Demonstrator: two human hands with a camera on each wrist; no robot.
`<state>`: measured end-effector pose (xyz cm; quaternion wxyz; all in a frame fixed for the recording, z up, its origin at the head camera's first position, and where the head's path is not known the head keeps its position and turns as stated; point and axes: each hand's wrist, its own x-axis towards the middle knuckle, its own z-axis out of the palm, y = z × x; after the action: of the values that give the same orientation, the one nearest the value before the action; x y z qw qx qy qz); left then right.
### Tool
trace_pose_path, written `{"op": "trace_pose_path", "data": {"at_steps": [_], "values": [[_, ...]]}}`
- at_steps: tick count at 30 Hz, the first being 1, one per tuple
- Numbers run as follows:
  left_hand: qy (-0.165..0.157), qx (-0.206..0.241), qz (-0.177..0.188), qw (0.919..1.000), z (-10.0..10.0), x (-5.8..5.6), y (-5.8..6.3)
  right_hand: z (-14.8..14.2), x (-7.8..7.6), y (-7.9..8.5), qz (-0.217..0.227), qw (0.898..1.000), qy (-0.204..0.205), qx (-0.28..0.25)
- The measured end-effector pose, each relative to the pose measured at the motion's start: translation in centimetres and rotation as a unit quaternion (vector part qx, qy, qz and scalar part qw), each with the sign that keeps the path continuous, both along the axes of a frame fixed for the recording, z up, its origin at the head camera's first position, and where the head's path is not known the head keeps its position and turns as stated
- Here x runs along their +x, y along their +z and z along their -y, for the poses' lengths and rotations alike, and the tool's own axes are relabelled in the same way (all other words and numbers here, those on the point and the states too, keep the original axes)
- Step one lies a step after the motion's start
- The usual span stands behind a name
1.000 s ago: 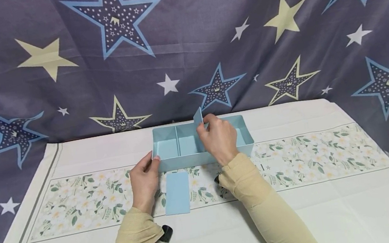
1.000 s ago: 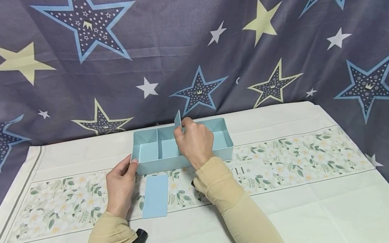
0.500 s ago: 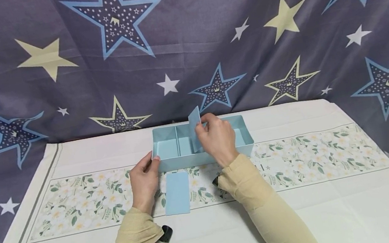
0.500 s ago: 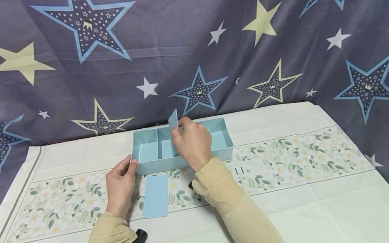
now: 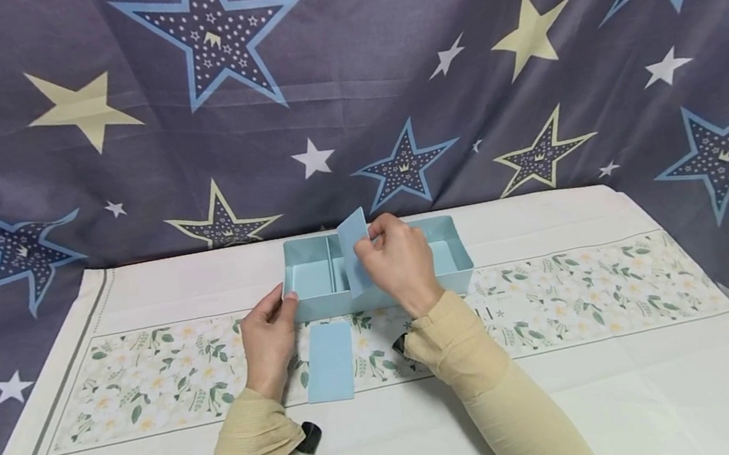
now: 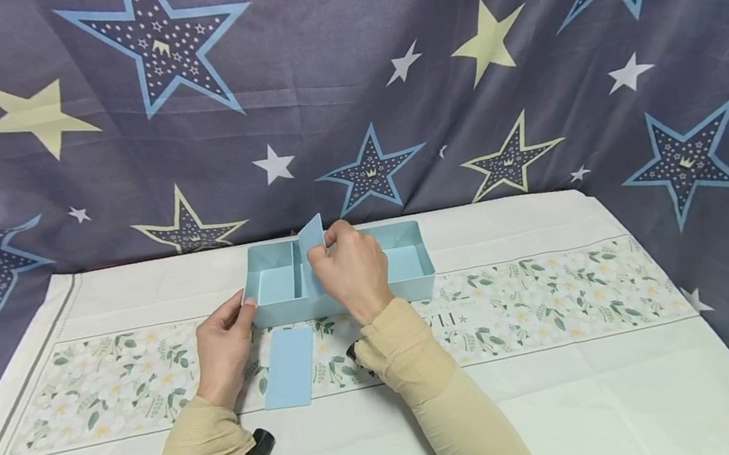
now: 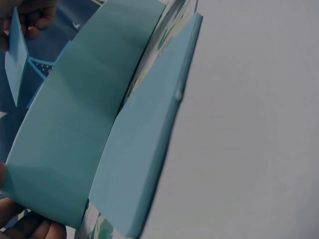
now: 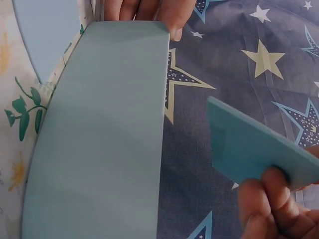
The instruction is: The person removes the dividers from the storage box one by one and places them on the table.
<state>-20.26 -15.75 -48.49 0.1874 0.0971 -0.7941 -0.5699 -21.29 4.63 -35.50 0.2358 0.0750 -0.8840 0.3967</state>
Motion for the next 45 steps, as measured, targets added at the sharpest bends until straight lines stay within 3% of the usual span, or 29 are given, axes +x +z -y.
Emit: {"op": "trace_pose_path", "data": {"at_steps": [2, 3, 16, 26, 34, 36, 45], "values": [[0.0, 0.0, -0.001, 1.0, 0.0, 0.0, 0.0, 0.0, 0.1, 0.1, 0.002, 1.0, 0.002, -0.005], [0.014, -0.018, 0.0, 0.9997, 0.1, -0.5, -0.7, 0.0, 0.1, 0.1, 0.002, 1.0, 0.004, -0.007], [0.015, -0.016, -0.002, 0.9998, 0.1, -0.6, -0.8, 0.1, 0.4, 0.0, -0.002, 0.999, 0.016, -0.034], [0.008, -0.013, 0.0, 0.9999, 0.0, -0.6, -0.3, 0.0, 0.9, 0.0, -0.031, 0.995, 0.024, -0.091], [0.011, -0.019, 0.0, 0.9998, -0.1, -0.6, -0.3, 0.0, 1.5, -0.9, -0.038, 0.995, 0.032, -0.085], [-0.004, 0.0, -0.001, 1.0, -0.1, -0.1, 0.3, 0.0, 1.6, -1.0, -0.037, 0.996, 0.032, -0.08], [0.019, -0.017, 0.001, 0.9997, 0.2, -0.7, -1.1, -0.2, 2.4, -1.5, -0.012, 0.997, 0.025, -0.073]]}}
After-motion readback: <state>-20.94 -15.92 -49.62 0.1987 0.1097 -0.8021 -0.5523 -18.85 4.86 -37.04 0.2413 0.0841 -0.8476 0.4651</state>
